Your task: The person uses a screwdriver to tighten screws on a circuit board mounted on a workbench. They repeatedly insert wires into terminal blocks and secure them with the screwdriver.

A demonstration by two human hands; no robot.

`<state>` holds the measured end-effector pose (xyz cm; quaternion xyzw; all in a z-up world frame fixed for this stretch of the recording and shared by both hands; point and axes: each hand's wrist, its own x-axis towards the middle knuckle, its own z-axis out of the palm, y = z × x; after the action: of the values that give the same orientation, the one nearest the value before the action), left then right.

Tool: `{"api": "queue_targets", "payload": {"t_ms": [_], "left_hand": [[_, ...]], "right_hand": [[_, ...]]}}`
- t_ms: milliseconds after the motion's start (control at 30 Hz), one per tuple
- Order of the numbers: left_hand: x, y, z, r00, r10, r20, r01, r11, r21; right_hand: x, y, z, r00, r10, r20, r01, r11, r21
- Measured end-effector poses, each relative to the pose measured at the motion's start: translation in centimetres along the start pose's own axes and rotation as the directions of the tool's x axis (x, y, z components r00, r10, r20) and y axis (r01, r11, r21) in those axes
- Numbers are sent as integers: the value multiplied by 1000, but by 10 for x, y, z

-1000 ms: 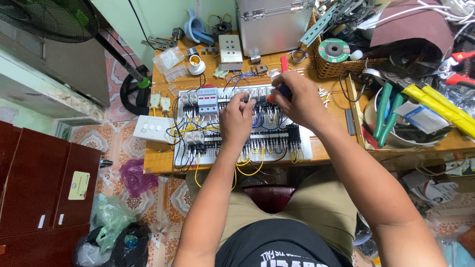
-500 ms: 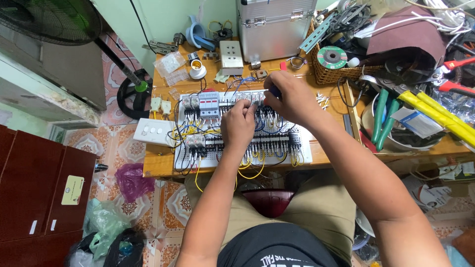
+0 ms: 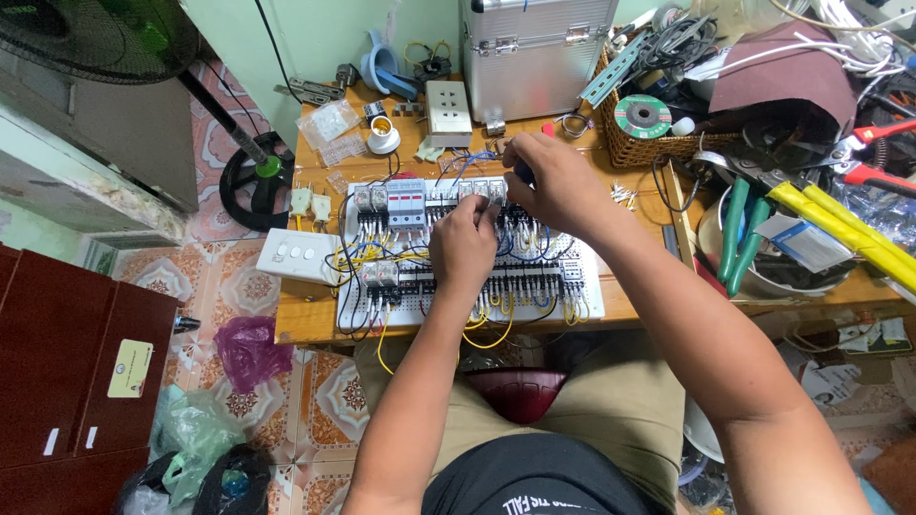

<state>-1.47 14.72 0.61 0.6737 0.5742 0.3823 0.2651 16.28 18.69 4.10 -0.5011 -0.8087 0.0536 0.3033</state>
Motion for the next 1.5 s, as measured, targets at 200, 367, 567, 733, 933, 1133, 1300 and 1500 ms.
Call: {"api": "queue_targets", "payload": {"t_ms": [200,367,567,733,933,1133,1300,1500], "left_hand": [[1,0,0,1000,-13,6,13,1000,10],[1,-2,2,1000,-4,10,3,999,35],[-1,2,-3,1000,-13,14,12,999,30],[1,-1,0,1000,-27,8,27,999,39],[-2,4,-6,999,-24,25,23,999,38],[0,0,0,999,-44,31,43,998,52],[0,-1,1,997,-72,35,70,996,56],[2,-5,4,997,-69,41,67,996,53]], "right_hand": [[1,-4,1,1000,-8,22,8,1000,0],[9,-18,-9,992,15,123,-14,1000,-7],[20,-25,-18,957,18,290,2,998,-68],[25,-60,-37,892,284,351,-81,866,-493],[24,-36,-22,895,155,417,43,903,-427],[32,-44,-33,866,39,498,123,950,-288],[31,-57,-43,854,32,519,72,981,-178],[25,-52,-40,898,21,439,66,981,-184]]}}
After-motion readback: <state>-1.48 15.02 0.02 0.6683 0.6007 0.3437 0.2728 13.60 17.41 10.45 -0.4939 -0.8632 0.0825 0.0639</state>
